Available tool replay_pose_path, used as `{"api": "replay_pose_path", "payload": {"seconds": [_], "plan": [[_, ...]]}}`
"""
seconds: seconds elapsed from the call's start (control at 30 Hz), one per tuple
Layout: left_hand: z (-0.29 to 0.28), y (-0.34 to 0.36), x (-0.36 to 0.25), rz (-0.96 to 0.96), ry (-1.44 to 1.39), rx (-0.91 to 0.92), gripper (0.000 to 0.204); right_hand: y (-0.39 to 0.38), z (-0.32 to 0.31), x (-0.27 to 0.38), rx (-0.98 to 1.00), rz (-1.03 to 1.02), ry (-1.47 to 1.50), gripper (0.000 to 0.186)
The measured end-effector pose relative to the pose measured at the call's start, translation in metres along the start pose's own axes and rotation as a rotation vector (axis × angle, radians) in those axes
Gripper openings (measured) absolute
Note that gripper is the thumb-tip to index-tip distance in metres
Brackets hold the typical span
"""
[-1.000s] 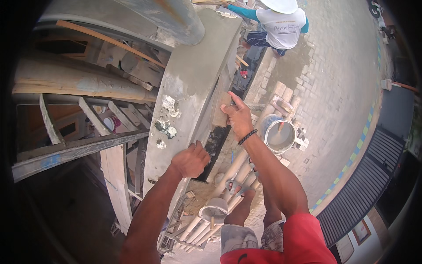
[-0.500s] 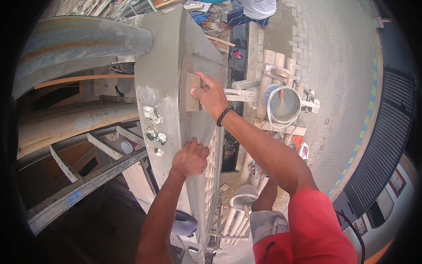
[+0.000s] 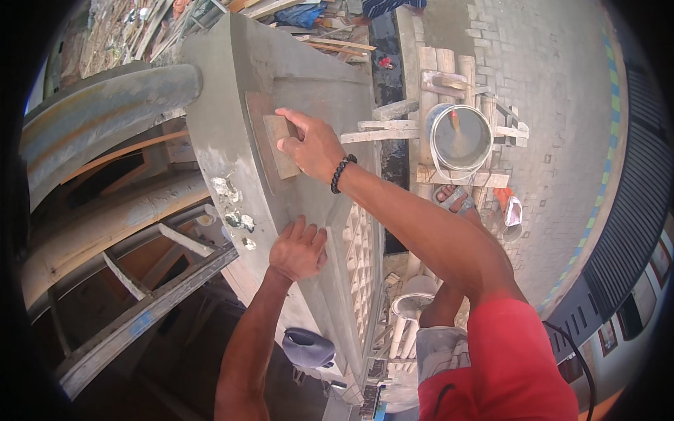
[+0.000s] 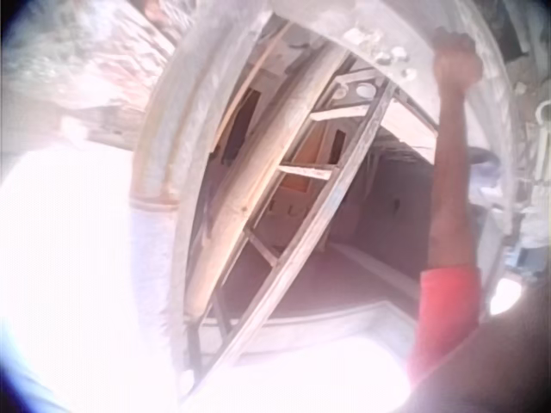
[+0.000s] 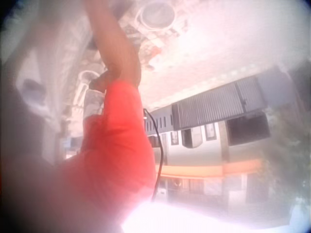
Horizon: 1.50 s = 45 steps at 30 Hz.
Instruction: The person smooths a vertical concrete surface using a trowel and a bucket of water. They repeatedly dip the trowel into the water and apply it to the surface to achieve a smooth finish.
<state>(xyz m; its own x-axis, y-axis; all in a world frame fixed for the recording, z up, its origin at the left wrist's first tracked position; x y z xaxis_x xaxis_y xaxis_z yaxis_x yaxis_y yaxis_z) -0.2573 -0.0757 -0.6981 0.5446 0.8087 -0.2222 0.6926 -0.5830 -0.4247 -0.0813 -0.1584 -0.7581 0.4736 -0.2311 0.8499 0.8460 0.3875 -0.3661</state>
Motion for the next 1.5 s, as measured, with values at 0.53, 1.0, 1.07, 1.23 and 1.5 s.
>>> {"api": "replay_pose_path", "payload": {"seconds": [0.53, 1.0, 1.07, 1.23, 1.5], "plan": [[0.007, -0.003, 0.000, -0.090, -0.098, 0.191, 0.026, -0.051, 0.004, 0.009, 0.189, 0.125, -0.112, 0.052], [0.003, -0.004, -0.001, 0.008, 0.001, -0.018, 0.029, -0.046, -0.003, -0.012, 0.091, 0.002, -0.106, 0.051], [0.001, -0.006, 0.001, -0.003, -0.002, -0.025, 0.029, -0.049, -0.013, -0.013, 0.076, 0.010, -0.096, 0.052], [0.000, -0.004, -0.001, 0.003, 0.002, -0.054, 0.028, 0.004, -0.013, 0.020, -0.018, 0.192, -0.102, 0.051], [0.002, -0.005, 0.001, -0.021, -0.019, 0.007, 0.027, -0.051, -0.005, -0.008, 0.060, 0.109, -0.107, 0.051]]}}
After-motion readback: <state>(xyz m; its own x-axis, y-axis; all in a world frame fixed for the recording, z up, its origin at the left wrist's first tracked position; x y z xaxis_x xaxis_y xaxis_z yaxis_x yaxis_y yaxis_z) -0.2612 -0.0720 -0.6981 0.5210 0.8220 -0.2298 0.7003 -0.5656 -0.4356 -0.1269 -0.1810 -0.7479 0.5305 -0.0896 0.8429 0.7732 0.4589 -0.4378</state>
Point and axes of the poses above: each hand's wrist, its own y-axis towards the middle knuckle, its own z-axis out of the palm, x = y × z, the point moved 5 cm from there along y, towards the middle knuckle, and after that the axes turned 3 degrees about y, right-handed, at the moved point
